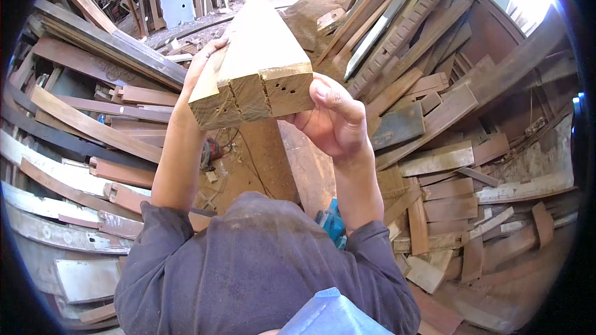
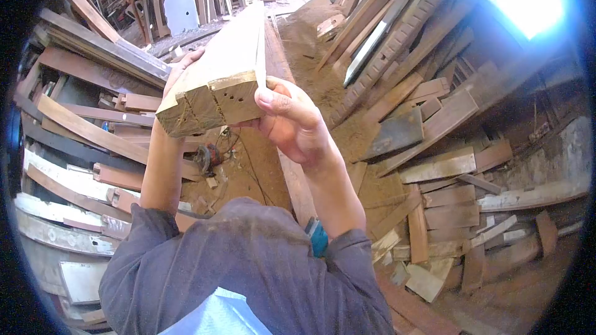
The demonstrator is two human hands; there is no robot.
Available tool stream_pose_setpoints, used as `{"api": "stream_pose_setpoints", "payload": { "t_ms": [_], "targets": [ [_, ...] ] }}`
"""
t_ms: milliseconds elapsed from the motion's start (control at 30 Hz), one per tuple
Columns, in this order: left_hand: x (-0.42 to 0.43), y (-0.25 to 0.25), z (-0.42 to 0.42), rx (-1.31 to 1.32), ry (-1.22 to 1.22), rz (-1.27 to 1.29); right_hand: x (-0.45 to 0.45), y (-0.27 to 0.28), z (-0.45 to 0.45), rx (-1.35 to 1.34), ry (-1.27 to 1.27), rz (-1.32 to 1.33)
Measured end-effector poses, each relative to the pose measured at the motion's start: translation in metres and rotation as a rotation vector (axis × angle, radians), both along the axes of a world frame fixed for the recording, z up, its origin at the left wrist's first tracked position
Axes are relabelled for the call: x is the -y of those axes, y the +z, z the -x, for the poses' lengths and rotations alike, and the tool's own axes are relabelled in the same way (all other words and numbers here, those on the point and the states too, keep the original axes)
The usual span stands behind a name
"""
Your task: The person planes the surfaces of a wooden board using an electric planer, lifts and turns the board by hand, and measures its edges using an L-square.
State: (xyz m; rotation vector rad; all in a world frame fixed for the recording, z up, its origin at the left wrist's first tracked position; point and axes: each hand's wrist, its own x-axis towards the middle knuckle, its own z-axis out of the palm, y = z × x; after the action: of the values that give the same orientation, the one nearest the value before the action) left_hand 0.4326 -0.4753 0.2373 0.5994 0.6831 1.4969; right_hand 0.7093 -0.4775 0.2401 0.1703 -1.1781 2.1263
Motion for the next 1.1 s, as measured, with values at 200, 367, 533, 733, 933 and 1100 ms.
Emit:
{"api": "stream_pose_setpoints", "payload": {
  "t_ms": [200, 367, 533, 733, 933, 1100],
  "targets": [
    [0.01, 0.004, -0.004, 0.021, 0.058, 0.019, -0.003, -0.002, 0.005, 0.026, -0.007, -0.024],
    [0.011, -0.005, 0.012, 0.049, -0.012, -0.009, 0.004, 0.001, 0.011, 0.037, -0.018, -0.003],
    [0.014, -0.011, 0.021, 0.1, -0.047, 0.013, 0.004, -0.002, 0.013, 0.142, -0.056, -0.039],
    [0.019, -0.013, 0.019, 0.088, -0.054, -0.04, 0.002, -0.009, 0.01, 0.179, -0.074, 0.004],
    [0.017, -0.018, 0.013, 0.119, -0.067, -0.021, 0.003, -0.009, 0.007, 0.149, -0.033, 0.051],
    [0.018, -0.015, 0.004, 0.034, -0.005, -0.021, 0.005, -0.011, 0.003, 0.136, -0.035, 0.071]
  ]
}}
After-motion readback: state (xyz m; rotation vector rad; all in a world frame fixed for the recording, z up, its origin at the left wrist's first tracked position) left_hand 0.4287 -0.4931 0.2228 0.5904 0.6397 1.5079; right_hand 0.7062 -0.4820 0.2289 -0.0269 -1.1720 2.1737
